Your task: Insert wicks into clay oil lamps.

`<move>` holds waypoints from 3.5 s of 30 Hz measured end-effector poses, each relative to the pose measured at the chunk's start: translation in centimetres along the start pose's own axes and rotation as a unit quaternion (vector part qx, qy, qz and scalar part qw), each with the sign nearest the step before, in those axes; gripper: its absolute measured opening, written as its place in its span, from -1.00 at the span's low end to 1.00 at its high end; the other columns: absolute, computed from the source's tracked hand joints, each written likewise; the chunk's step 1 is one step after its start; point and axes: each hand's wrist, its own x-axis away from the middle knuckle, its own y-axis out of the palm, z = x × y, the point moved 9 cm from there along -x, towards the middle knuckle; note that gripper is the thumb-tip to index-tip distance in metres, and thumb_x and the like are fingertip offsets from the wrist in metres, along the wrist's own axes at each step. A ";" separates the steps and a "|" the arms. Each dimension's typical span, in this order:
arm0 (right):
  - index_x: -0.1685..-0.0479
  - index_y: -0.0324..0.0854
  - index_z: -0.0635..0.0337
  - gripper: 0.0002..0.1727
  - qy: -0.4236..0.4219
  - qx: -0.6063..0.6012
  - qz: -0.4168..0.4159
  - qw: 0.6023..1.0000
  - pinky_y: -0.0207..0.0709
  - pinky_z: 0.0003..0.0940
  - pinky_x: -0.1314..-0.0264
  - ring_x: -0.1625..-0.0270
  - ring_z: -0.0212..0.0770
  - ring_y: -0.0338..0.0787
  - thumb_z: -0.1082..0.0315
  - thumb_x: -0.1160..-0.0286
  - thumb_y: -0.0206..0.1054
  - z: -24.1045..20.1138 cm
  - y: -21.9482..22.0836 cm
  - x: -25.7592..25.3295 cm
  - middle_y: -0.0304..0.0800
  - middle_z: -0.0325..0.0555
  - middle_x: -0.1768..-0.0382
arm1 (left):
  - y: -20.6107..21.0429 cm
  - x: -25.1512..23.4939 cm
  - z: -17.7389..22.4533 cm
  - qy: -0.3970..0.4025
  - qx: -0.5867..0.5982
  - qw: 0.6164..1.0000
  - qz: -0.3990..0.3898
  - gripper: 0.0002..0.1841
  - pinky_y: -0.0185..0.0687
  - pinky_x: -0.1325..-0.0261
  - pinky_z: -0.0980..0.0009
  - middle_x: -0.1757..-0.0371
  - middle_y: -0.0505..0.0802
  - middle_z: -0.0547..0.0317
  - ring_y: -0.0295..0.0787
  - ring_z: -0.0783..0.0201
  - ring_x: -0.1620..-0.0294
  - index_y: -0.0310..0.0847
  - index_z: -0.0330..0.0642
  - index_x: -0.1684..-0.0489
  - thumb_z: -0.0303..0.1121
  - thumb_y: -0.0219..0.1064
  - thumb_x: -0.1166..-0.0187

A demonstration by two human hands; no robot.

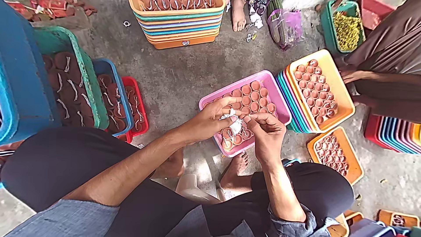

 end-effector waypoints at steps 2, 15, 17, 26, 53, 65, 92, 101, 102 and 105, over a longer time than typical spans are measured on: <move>0.18 0.84 0.28 -0.89 -0.017 0.017 -0.008 1.000 0.75 -0.46 0.19 0.31 -0.34 0.82 0.58 -0.36 0.52 -0.2 0.1 -0.1 0.89 -0.10 0.28 | -0.2 0.0 0.1 0.012 -0.008 1.000 0.013 -0.48 0.73 -0.38 0.28 -0.32 0.79 -0.10 0.80 0.13 -0.30 0.29 -0.32 -0.69 -0.57 0.20 -0.73; 0.15 0.86 0.30 -0.88 0.002 -0.011 -0.048 0.999 0.77 -0.41 0.11 0.25 -0.31 0.84 0.57 -0.37 0.54 0.1 0.7 -0.1 0.91 -0.05 0.25 | -1.0 0.4 1.0 0.071 -0.026 0.996 0.054 -0.77 0.84 -0.07 0.41 0.03 0.91 0.00 0.89 0.26 0.04 0.73 -0.40 -0.15 -0.54 0.39 -0.62; 0.15 0.86 0.31 -0.88 0.023 -0.028 -0.054 0.998 0.76 -0.42 0.13 0.27 -0.33 0.83 0.55 -0.39 0.54 0.4 0.8 -0.1 0.90 -0.05 0.26 | -1.2 0.4 1.1 0.087 -0.037 0.993 0.064 -0.79 0.85 -0.06 0.40 0.02 0.92 0.02 0.90 0.25 0.04 0.75 -0.38 -0.11 -0.53 0.43 -0.59; 0.15 0.88 0.31 -0.90 0.053 -0.065 -0.070 0.994 0.77 -0.39 0.05 0.19 -0.32 0.85 0.53 -0.43 0.52 1.0 1.1 0.0 0.91 -0.03 0.20 | -1.1 0.8 2.4 0.186 -0.120 0.971 0.092 -0.88 0.84 -0.27 0.28 -0.06 0.90 -0.04 0.87 0.17 -0.16 0.78 -0.39 0.06 -0.52 0.43 -0.58; 0.21 0.89 0.29 -0.86 0.025 -0.024 -0.120 0.992 0.83 -0.37 0.02 0.04 -0.23 0.90 0.55 -0.27 0.64 0.1 1.3 -0.1 0.93 0.00 0.11 | -0.8 0.6 1.9 0.148 -0.074 0.984 0.061 -0.81 0.87 0.02 0.38 0.00 0.85 0.01 0.86 0.24 0.08 0.69 -0.38 0.00 -0.58 0.48 -0.51; 0.19 0.86 0.21 -0.94 0.066 -0.108 -0.110 0.986 0.72 -0.40 -0.09 -0.09 -0.27 0.77 0.46 -0.44 0.54 1.0 1.7 0.2 0.80 -0.07 0.01 | -0.9 0.1 1.3 0.124 -0.016 0.991 0.052 -0.69 0.84 -0.13 0.33 -0.06 0.83 -0.07 0.85 0.16 -0.03 0.63 -0.42 -0.10 -0.63 0.51 -0.43; 0.03 0.75 0.17 -0.90 0.092 -0.008 -0.086 0.992 0.74 -0.40 0.05 0.23 -0.36 0.79 0.41 -0.62 0.38 -0.3 -3.1 -2.0 0.81 -0.19 0.21 | 1.0 0.8 1.2 0.016 -0.001 0.998 -0.063 -0.75 0.91 0.03 0.39 0.05 0.94 -0.04 0.94 0.22 0.12 0.80 -0.42 -0.07 -0.61 0.51 -0.45; 0.14 0.79 0.07 -0.89 0.155 0.368 0.022 0.916 0.63 -0.46 0.32 0.42 -0.45 0.73 0.26 -0.51 0.50 3.1 -14.5 -3.5 0.84 -0.29 0.35 | -0.2 0.6 0.4 0.003 -0.063 0.998 -0.019 -0.78 0.95 0.12 0.35 -0.08 0.92 0.04 0.95 0.20 0.13 0.83 -0.32 -0.01 -0.51 0.56 -0.44; 0.16 0.81 0.10 -0.85 0.175 0.423 0.026 0.889 0.63 -0.28 0.29 0.40 -0.35 0.75 0.22 -0.49 0.52 4.5 -15.8 -3.7 0.85 -0.22 0.36 | -0.3 0.6 0.4 0.005 -0.064 0.998 -0.017 -0.77 0.95 0.09 0.34 -0.10 0.91 0.03 0.95 0.19 0.09 0.83 -0.32 -0.01 -0.51 0.57 -0.44; 0.22 0.87 0.21 -0.78 0.237 0.524 -0.002 0.818 0.62 0.30 -0.05 0.14 0.08 0.86 0.23 -0.36 0.56 9.4 -18.5 -5.0 0.90 0.08 0.27 | -0.5 0.6 0.3 0.000 -0.078 0.997 -0.010 -0.78 0.94 0.11 0.36 -0.10 0.91 0.06 0.94 0.22 0.11 0.84 -0.30 0.00 -0.48 0.57 -0.44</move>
